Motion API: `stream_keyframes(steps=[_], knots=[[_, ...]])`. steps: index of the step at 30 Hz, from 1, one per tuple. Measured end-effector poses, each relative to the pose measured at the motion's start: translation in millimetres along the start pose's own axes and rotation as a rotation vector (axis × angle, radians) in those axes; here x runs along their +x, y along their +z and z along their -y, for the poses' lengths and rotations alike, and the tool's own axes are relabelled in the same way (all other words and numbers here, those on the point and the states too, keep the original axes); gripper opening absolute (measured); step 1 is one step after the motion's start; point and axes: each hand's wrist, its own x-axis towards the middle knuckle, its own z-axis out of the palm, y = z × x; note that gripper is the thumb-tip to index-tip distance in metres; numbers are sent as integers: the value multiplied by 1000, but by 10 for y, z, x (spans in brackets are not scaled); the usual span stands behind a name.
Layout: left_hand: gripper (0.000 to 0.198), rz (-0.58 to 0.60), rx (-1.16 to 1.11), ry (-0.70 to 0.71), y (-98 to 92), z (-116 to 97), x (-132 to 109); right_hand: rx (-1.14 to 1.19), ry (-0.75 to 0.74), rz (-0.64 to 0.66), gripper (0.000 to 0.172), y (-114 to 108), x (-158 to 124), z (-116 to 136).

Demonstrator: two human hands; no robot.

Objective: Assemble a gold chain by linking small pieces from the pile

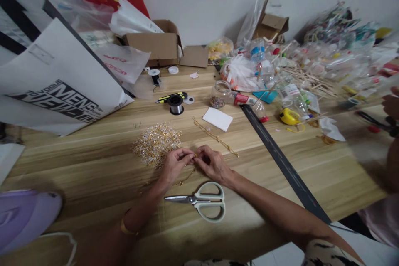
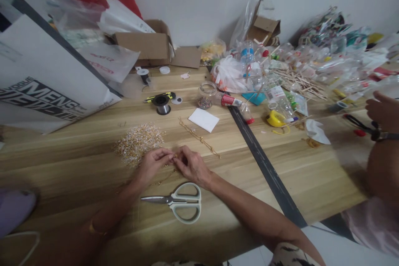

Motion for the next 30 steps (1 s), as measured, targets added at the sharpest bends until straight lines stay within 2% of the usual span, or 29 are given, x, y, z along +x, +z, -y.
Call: stream_keyframes(steps=[9,23,30], knots=[[18,7,13,-3,-1,10,3,11,10,31,14,-16,12,31],[18,-6,53,92,14,21,0,29,8,46,18,-23,23,29],[13,-20,163,157,40,-5,-47,87,20,51,19,-37,43,36]])
